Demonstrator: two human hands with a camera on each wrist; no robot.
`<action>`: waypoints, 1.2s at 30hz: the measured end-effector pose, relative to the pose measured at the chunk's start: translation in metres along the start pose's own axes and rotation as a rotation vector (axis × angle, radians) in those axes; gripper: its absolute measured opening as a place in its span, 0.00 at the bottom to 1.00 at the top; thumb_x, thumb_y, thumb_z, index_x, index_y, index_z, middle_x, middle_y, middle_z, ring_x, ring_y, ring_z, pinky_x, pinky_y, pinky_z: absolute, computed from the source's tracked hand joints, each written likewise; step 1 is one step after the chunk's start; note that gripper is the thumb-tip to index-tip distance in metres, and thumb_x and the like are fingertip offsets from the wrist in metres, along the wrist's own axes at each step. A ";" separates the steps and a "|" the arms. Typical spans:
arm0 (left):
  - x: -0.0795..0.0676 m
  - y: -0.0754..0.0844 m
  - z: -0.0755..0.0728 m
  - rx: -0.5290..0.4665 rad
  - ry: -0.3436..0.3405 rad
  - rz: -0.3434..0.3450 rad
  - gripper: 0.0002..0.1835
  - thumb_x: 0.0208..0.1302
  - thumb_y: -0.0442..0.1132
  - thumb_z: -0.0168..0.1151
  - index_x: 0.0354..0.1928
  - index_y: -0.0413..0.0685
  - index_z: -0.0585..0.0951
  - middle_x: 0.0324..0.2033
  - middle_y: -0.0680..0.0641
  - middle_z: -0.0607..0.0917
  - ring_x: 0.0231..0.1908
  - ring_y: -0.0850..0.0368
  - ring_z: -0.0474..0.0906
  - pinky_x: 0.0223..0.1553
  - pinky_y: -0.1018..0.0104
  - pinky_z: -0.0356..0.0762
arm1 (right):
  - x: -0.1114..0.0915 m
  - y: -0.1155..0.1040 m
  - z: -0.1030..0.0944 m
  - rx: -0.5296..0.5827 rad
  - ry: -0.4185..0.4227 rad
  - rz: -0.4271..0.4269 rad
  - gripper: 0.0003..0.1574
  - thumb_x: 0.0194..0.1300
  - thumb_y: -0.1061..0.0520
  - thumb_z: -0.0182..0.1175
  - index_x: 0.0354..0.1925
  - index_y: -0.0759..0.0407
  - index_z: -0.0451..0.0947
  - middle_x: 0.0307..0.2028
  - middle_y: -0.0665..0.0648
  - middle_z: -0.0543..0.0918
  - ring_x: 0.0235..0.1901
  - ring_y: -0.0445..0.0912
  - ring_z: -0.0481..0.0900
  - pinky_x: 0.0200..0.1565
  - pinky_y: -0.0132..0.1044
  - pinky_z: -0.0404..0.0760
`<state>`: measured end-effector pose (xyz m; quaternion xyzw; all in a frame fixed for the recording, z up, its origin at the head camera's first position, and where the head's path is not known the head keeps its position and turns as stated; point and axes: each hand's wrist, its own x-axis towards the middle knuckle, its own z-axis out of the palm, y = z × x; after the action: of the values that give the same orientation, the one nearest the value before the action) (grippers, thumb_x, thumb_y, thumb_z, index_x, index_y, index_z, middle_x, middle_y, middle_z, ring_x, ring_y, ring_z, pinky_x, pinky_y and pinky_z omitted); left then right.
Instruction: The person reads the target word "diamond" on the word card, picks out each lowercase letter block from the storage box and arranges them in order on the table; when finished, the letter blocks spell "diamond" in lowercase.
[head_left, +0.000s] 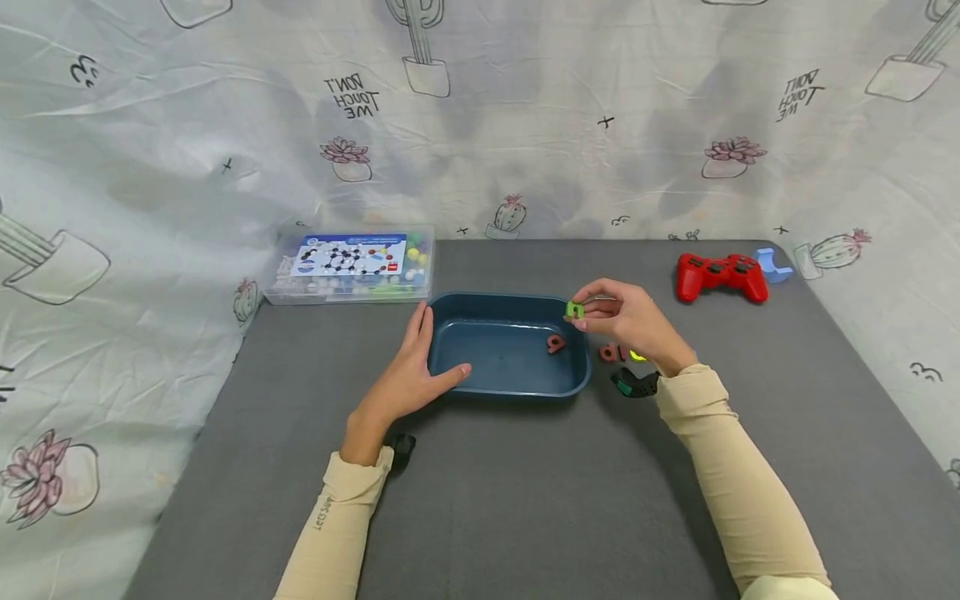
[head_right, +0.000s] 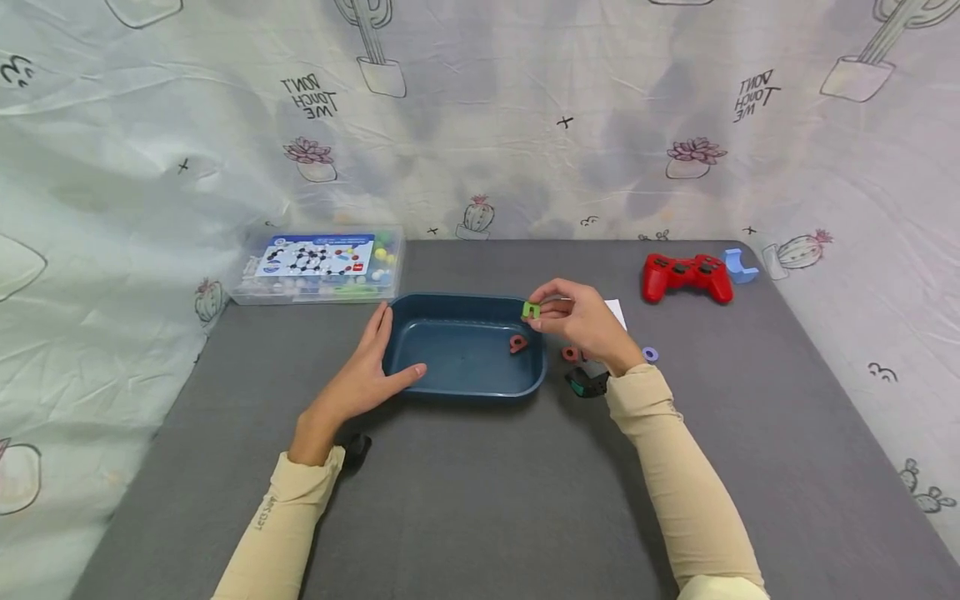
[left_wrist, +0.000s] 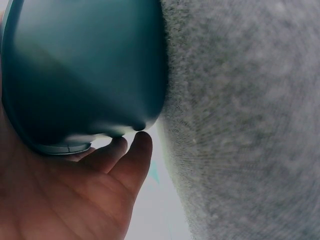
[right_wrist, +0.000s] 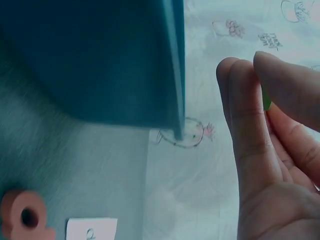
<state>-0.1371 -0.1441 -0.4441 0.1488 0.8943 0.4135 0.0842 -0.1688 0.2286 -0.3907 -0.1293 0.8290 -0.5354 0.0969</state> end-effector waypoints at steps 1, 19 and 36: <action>0.000 0.000 0.000 0.001 0.000 0.001 0.65 0.69 0.65 0.67 0.86 0.48 0.33 0.86 0.48 0.30 0.84 0.43 0.36 0.76 0.33 0.53 | -0.002 0.001 -0.001 -0.002 0.007 0.005 0.24 0.71 0.54 0.73 0.60 0.61 0.80 0.54 0.61 0.88 0.53 0.51 0.87 0.55 0.49 0.85; 0.000 0.001 -0.001 0.009 -0.003 -0.002 0.65 0.69 0.64 0.67 0.86 0.46 0.34 0.86 0.48 0.29 0.84 0.43 0.36 0.76 0.33 0.52 | -0.042 0.033 -0.040 -0.011 0.131 0.029 0.24 0.74 0.58 0.71 0.63 0.63 0.80 0.56 0.66 0.86 0.50 0.43 0.88 0.48 0.39 0.86; 0.002 -0.001 -0.001 -0.009 -0.008 -0.004 0.64 0.69 0.64 0.67 0.87 0.49 0.34 0.85 0.51 0.29 0.84 0.45 0.35 0.76 0.34 0.52 | -0.061 0.052 -0.065 -0.036 0.190 0.034 0.24 0.74 0.59 0.70 0.64 0.64 0.80 0.54 0.54 0.86 0.48 0.45 0.88 0.46 0.36 0.86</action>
<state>-0.1394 -0.1448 -0.4445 0.1483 0.8924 0.4167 0.0890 -0.1359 0.3246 -0.4108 -0.0657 0.8461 -0.5285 0.0245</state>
